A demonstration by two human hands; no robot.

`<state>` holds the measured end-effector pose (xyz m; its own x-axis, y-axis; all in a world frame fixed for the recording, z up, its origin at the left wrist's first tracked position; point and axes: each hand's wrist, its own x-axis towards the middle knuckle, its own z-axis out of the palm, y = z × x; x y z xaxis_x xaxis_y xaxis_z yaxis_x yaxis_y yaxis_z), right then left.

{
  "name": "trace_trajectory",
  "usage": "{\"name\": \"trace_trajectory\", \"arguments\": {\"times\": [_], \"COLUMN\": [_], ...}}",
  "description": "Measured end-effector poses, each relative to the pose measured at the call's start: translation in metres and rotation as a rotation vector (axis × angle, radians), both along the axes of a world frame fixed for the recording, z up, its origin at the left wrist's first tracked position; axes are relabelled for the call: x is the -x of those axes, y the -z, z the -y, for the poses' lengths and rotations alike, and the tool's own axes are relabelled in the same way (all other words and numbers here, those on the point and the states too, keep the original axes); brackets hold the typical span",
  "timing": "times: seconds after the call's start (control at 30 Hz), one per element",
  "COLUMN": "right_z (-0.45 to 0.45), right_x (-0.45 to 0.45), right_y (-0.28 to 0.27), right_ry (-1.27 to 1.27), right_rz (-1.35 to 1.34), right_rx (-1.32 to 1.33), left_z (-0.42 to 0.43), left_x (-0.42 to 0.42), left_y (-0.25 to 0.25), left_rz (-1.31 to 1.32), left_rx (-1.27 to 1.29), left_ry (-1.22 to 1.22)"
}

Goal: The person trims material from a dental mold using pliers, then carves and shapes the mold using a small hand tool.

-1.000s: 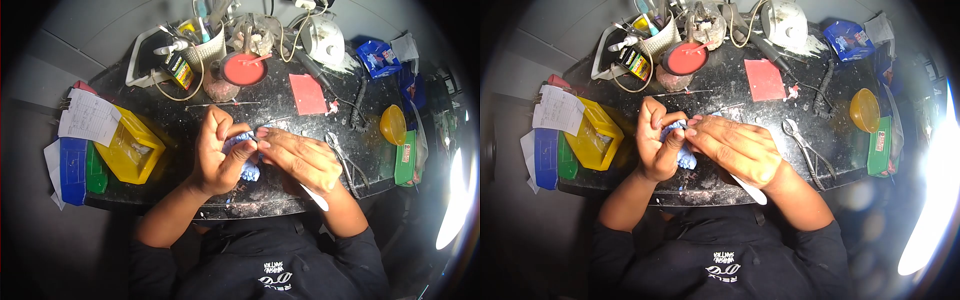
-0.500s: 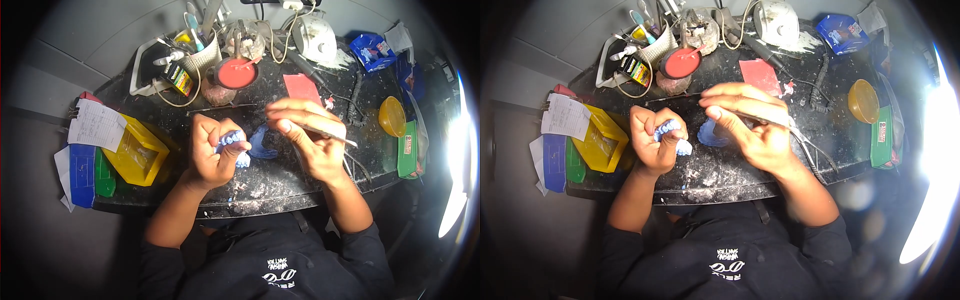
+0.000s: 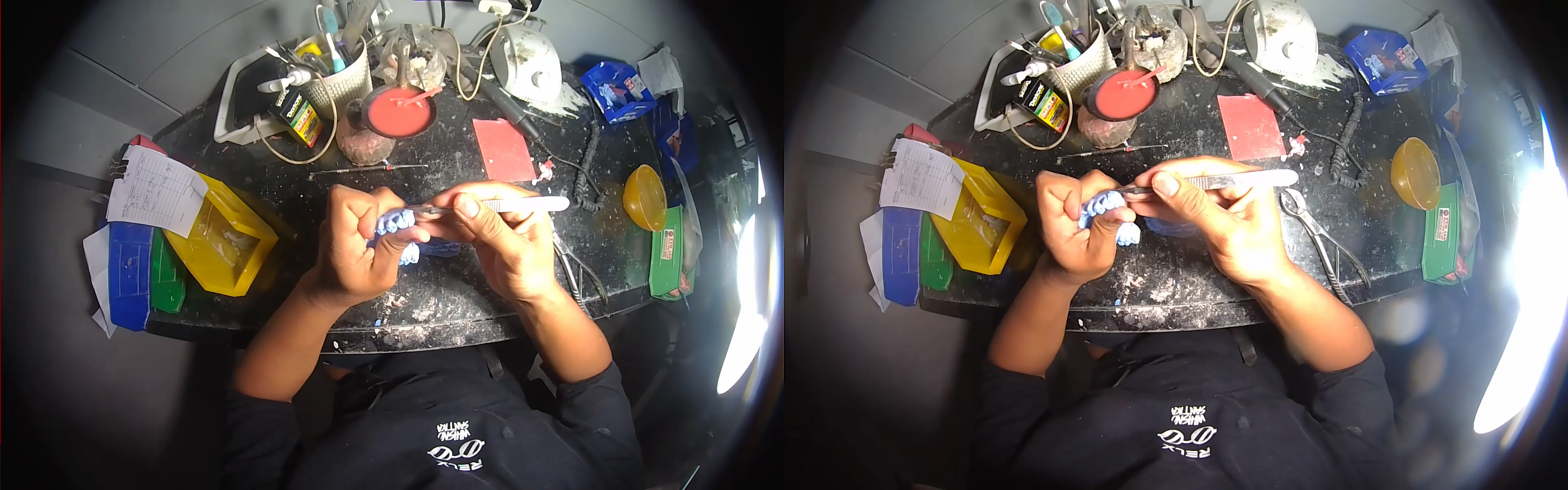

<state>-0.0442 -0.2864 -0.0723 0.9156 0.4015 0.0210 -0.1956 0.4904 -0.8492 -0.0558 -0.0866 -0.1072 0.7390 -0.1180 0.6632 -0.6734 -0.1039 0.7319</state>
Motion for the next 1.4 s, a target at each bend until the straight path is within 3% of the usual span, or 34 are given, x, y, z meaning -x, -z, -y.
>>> {"name": "trace_trajectory", "arguments": {"times": [0.57, 0.87, 1.17, 1.4], "right_z": [-0.011, -0.016, -0.014, -0.021], "right_x": [0.006, 0.008, 0.008, 0.011], "right_y": [0.009, 0.006, 0.005, 0.010], "right_ry": [0.066, 0.119, 0.139, 0.188], "right_rz": [-0.021, -0.091, -0.066, -0.061], "right_rx": [-0.070, -0.036, 0.054, 0.024], "left_z": [0.007, 0.005, 0.000, 0.000], "left_x": [0.000, 0.001, -0.002, -0.001], "left_y": [0.011, 0.010, 0.009, 0.016], "left_rz": [-0.038, -0.058, -0.176, -0.068], "left_rx": [0.071, -0.079, 0.003, -0.159], "left_ry": [-0.048, -0.127, 0.020, -0.146]}}
